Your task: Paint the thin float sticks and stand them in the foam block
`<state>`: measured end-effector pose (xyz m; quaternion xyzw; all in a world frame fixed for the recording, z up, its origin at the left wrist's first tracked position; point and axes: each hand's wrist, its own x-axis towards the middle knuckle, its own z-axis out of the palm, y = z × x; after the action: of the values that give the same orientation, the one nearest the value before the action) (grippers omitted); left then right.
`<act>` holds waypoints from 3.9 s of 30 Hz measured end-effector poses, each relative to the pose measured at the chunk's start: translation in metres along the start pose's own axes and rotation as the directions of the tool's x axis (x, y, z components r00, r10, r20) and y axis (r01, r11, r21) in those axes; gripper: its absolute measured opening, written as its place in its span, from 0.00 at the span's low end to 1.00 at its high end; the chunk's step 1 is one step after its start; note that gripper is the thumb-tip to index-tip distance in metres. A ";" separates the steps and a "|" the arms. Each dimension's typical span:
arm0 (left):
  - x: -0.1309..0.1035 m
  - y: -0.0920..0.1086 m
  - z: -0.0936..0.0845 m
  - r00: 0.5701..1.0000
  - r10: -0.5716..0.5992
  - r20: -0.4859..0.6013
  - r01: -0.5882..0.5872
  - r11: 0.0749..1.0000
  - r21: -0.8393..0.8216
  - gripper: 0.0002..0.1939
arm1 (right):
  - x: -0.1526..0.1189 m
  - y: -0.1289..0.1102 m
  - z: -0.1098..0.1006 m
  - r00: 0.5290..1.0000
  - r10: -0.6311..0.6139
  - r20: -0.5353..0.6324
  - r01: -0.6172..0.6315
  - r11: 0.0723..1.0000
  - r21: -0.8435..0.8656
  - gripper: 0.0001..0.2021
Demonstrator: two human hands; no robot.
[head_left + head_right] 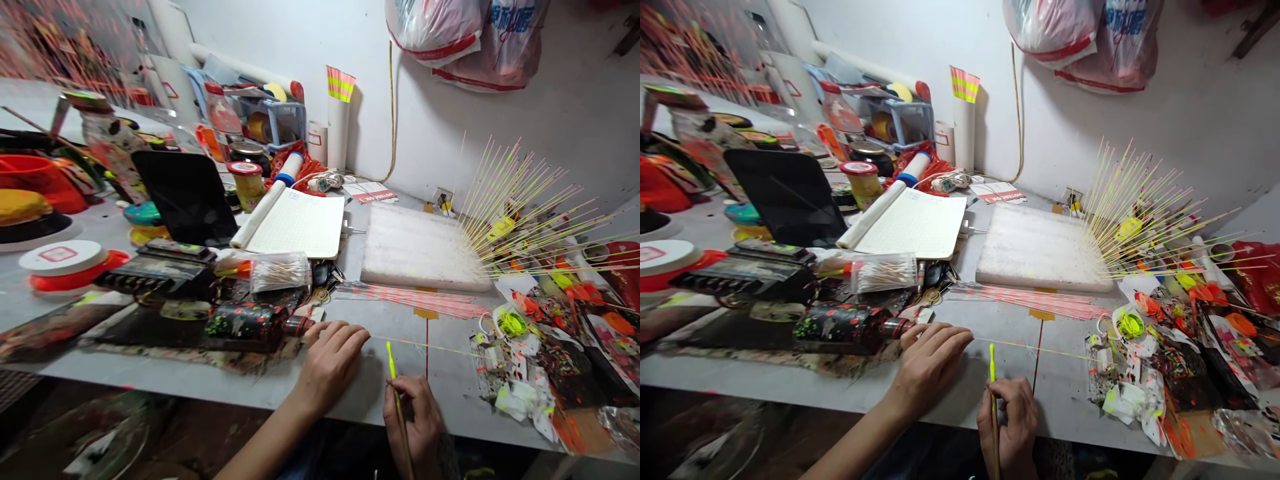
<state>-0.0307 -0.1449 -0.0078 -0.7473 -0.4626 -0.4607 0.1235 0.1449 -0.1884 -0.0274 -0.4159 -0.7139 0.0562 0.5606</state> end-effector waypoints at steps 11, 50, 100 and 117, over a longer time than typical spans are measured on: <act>0.000 0.002 0.001 1.000 -0.015 -0.017 0.014 1.000 -0.020 0.10 | 0.008 -0.003 0.001 0.999 -0.034 -0.002 0.034 0.998 -0.048 0.05; -0.006 -0.015 -0.009 0.998 0.027 -0.048 -0.027 1.000 0.007 0.11 | 0.005 -0.012 0.023 0.997 -0.059 0.051 0.058 0.998 0.008 0.05; -0.015 -0.023 -0.017 0.990 -0.079 -0.120 0.088 0.993 0.073 0.12 | -0.002 -0.015 0.046 0.996 -0.059 0.071 0.056 0.997 0.052 0.06; -0.018 -0.027 -0.017 0.991 -0.073 -0.114 0.082 0.994 0.071 0.12 | -0.016 -0.018 0.044 0.998 0.063 -0.006 -0.063 0.994 0.091 0.04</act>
<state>-0.0644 -0.1510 -0.0198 -0.6966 -0.5007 -0.4885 0.1592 0.0987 -0.1939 -0.0457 -0.4126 -0.6946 0.1043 0.5800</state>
